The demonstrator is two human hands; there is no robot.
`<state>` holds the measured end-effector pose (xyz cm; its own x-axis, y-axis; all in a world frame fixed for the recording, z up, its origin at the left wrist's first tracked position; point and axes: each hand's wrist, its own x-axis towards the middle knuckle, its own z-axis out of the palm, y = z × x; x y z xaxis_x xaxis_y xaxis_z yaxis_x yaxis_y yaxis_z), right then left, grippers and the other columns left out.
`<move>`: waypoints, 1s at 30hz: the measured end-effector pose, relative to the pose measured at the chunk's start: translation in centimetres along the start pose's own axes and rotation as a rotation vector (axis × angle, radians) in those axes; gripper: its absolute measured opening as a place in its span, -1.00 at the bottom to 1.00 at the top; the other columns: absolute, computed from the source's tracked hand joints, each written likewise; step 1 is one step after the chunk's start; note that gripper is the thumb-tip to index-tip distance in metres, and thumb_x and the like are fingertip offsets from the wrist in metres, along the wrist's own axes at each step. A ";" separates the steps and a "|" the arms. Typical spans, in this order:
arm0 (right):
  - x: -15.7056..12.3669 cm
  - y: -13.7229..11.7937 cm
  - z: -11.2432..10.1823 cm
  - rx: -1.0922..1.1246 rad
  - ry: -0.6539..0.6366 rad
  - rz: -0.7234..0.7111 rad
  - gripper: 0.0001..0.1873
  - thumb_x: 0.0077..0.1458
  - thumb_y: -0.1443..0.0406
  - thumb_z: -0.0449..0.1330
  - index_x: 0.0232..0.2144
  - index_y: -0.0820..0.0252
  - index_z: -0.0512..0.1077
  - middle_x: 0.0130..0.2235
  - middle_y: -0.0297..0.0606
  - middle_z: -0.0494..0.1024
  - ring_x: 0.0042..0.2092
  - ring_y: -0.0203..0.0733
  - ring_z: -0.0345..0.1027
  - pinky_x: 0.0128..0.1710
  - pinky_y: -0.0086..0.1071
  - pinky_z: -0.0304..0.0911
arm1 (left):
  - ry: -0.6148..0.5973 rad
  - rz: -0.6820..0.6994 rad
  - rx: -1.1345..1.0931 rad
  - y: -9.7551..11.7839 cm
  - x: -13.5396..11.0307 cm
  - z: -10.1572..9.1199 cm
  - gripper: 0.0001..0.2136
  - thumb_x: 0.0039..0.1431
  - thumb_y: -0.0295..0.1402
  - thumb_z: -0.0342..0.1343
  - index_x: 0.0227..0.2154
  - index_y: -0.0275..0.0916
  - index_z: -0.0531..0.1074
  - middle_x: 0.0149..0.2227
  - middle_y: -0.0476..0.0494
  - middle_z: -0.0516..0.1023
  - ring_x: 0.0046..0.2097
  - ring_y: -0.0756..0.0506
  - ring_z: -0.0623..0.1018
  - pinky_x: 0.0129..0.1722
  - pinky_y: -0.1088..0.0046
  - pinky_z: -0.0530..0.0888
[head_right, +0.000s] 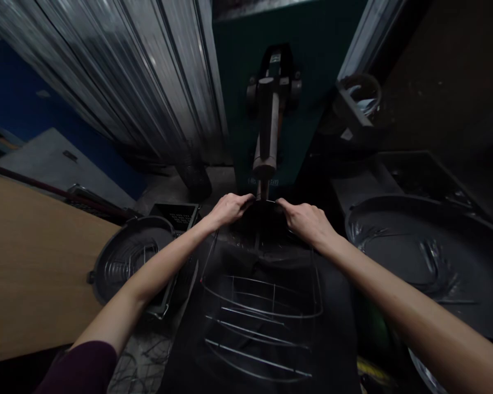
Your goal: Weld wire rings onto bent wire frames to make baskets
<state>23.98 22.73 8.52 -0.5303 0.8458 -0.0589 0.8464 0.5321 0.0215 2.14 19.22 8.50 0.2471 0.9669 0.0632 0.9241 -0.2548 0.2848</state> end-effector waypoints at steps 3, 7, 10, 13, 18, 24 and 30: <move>0.1 0.0 -0.1 0.013 -0.008 0.000 -0.56 0.25 0.22 -0.16 0.10 0.03 0.30 -0.37 -0.16 0.53 -0.43 -0.09 0.39 -0.53 -0.39 -0.03 | 0.000 -0.002 -0.004 0.0 0.0 -0.1 -0.69 0.29 -0.26 -0.13 -0.04 -0.12 0.43 -0.28 -0.15 0.59 -0.28 -0.13 0.57 -0.36 0.49 0.33; 0.2 0.1 -0.1 0.063 -0.024 0.004 -0.58 0.26 0.17 -0.16 0.06 0.02 0.32 -0.38 -0.18 0.53 -0.44 -0.11 0.38 -0.53 -0.40 -0.04 | -0.021 -0.012 0.003 0.1 0.3 -0.3 -0.70 0.28 -0.26 -0.12 -0.08 -0.14 0.46 -0.28 -0.15 0.60 -0.27 -0.12 0.57 -0.35 0.49 0.33; 0.3 0.2 0.1 0.098 -0.015 0.008 -0.60 0.26 0.14 -0.15 0.01 0.03 0.35 -0.37 -0.18 0.53 -0.43 -0.11 0.38 -0.54 -0.40 -0.06 | -0.015 -0.017 0.031 0.2 0.3 -0.3 -0.69 0.28 -0.24 -0.14 -0.08 -0.14 0.45 -0.30 -0.17 0.59 -0.29 -0.14 0.57 -0.37 0.47 0.33; 0.2 0.1 0.2 0.097 0.007 0.020 -0.61 0.27 0.17 -0.15 0.01 0.04 0.35 -0.36 -0.19 0.53 -0.43 -0.12 0.39 -0.53 -0.40 -0.07 | -0.005 -0.027 0.073 0.3 0.0 -0.3 -0.68 0.29 -0.25 -0.16 -0.03 -0.12 0.42 -0.30 -0.19 0.59 -0.29 -0.16 0.57 -0.36 0.45 0.34; 0.6 -0.3 -0.2 0.068 0.007 0.000 -0.63 0.29 0.17 -0.15 -0.02 0.08 0.35 -0.31 -0.16 0.55 -0.37 -0.10 0.41 -0.52 -0.39 -0.08 | 0.024 -0.066 0.081 0.3 -0.5 -0.2 -0.68 0.29 -0.26 -0.14 0.01 -0.06 0.39 -0.17 -0.19 0.58 -0.19 -0.17 0.56 -0.28 0.43 0.37; 0.8 -0.6 -0.3 0.065 0.015 0.009 -0.60 0.31 0.13 -0.20 -0.06 0.10 0.35 -0.32 -0.15 0.54 -0.34 -0.07 0.42 -0.51 -0.38 -0.07 | 0.061 -0.070 -0.037 -0.9 -0.6 0.5 -0.69 0.29 -0.19 -0.13 -0.03 -0.05 0.42 -0.14 -0.14 0.59 -0.17 -0.16 0.56 -0.27 0.44 0.38; 0.7 -0.3 -0.1 0.116 0.023 0.014 -0.60 0.32 0.11 -0.20 -0.18 0.12 0.38 -0.31 -0.17 0.53 -0.32 -0.11 0.42 -0.49 -0.39 -0.06 | 0.045 -0.143 -0.145 -1.6 -1.2 0.8 -0.68 0.30 -0.20 -0.16 -0.13 -0.14 0.47 -0.26 -0.17 0.60 -0.23 -0.15 0.57 -0.27 0.46 0.37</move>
<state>23.34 23.10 8.55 -0.5181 0.8545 -0.0360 0.8531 0.5133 -0.0936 0.62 18.47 7.18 0.1003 0.9935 0.0540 0.8965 -0.1138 0.4281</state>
